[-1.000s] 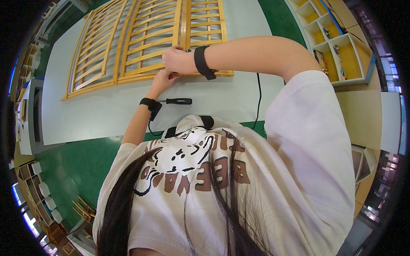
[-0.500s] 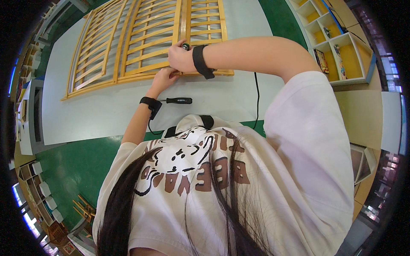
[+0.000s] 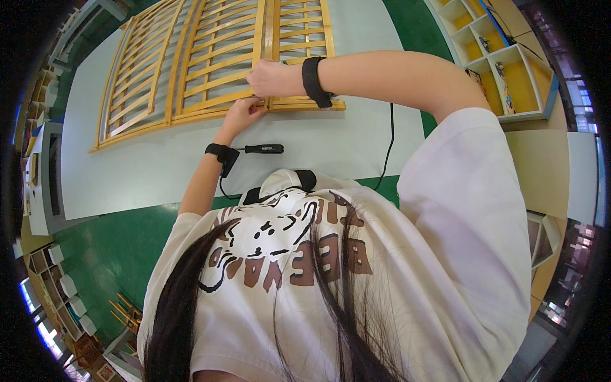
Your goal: Assembling a wooden slatted structure using a screwdriver.
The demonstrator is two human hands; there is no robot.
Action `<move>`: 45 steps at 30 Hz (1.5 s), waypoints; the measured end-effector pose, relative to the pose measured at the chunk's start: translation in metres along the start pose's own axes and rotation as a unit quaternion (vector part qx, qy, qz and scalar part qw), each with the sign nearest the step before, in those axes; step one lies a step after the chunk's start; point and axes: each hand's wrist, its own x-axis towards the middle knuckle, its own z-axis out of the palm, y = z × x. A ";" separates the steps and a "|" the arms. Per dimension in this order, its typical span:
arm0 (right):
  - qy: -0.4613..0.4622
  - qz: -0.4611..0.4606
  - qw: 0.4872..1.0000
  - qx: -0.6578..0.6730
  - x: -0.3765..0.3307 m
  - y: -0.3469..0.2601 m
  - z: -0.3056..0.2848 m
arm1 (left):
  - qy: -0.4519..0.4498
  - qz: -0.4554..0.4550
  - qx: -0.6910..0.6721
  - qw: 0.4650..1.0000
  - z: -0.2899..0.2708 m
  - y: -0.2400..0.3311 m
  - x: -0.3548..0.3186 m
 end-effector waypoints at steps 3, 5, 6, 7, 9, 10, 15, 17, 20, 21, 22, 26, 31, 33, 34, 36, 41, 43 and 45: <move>0.049 0.027 0.997 0.061 0.006 -0.002 0.022 | 0.014 0.028 -0.030 0.999 -0.002 0.002 0.001; 0.046 0.032 0.998 0.020 0.003 0.002 0.018 | 0.015 0.027 -0.015 0.999 0.000 -0.001 -0.001; 0.046 0.031 0.998 0.020 0.003 0.003 0.014 | 0.016 0.026 -0.015 0.999 0.002 -0.002 -0.001; 0.008 0.033 0.999 0.026 0.003 0.003 0.011 | 0.023 0.033 -0.017 0.999 0.004 -0.004 -0.001; -0.031 0.035 0.998 0.033 0.006 0.003 0.006 | 0.029 0.041 -0.018 0.999 0.005 -0.004 0.000; -0.069 0.029 0.997 0.022 0.007 0.002 0.005 | 0.022 0.047 -0.023 0.998 0.006 -0.002 0.001; -0.123 0.026 0.992 0.031 0.011 0.000 0.005 | -0.002 0.036 -0.035 0.999 0.007 0.005 0.004; -0.120 0.045 0.986 0.111 0.013 -0.001 0.009 | -0.011 0.041 -0.013 0.999 0.007 0.005 0.005; -0.032 0.045 0.998 0.025 0.009 -0.004 0.029 | -0.003 0.052 -0.025 0.998 0.005 0.010 0.006; -0.032 0.044 0.998 0.025 0.007 -0.003 0.025 | -0.002 0.052 -0.025 0.998 0.007 0.007 0.006; -0.015 0.059 0.998 0.012 0.004 -0.004 0.020 | 0.005 0.043 -0.067 0.997 0.009 0.003 0.005; -0.016 0.045 0.999 0.001 0.002 -0.006 -0.002 | 0.026 0.027 -0.128 0.991 0.009 -0.004 0.003; 0.004 0.052 0.998 0.042 0.010 -0.014 -0.008 | 0.012 0.028 -0.118 0.992 0.010 -0.007 0.002; 0.019 0.056 0.998 0.035 0.007 -0.011 -0.008 | 0.010 0.030 -0.124 0.992 0.010 -0.005 0.000; 0.061 0.062 0.996 -0.027 0.002 -0.005 -0.007 | 0.009 0.028 -0.108 0.994 0.009 -0.003 -0.001; 0.104 0.069 0.988 -0.089 0.002 -0.004 -0.005 | 0.009 0.025 -0.091 0.995 0.009 -0.002 -0.001; -0.127 0.068 0.988 0.059 0.011 -0.009 0.003 | 0.028 0.048 -0.108 0.993 0.014 -0.009 -0.001; -0.117 0.052 0.990 0.065 0.009 -0.006 0.005 | 0.025 0.046 -0.112 0.992 0.012 -0.005 0.000; -0.105 0.035 0.991 0.072 0.006 -0.004 0.005 | 0.023 0.042 -0.115 0.992 0.009 -0.001 0.000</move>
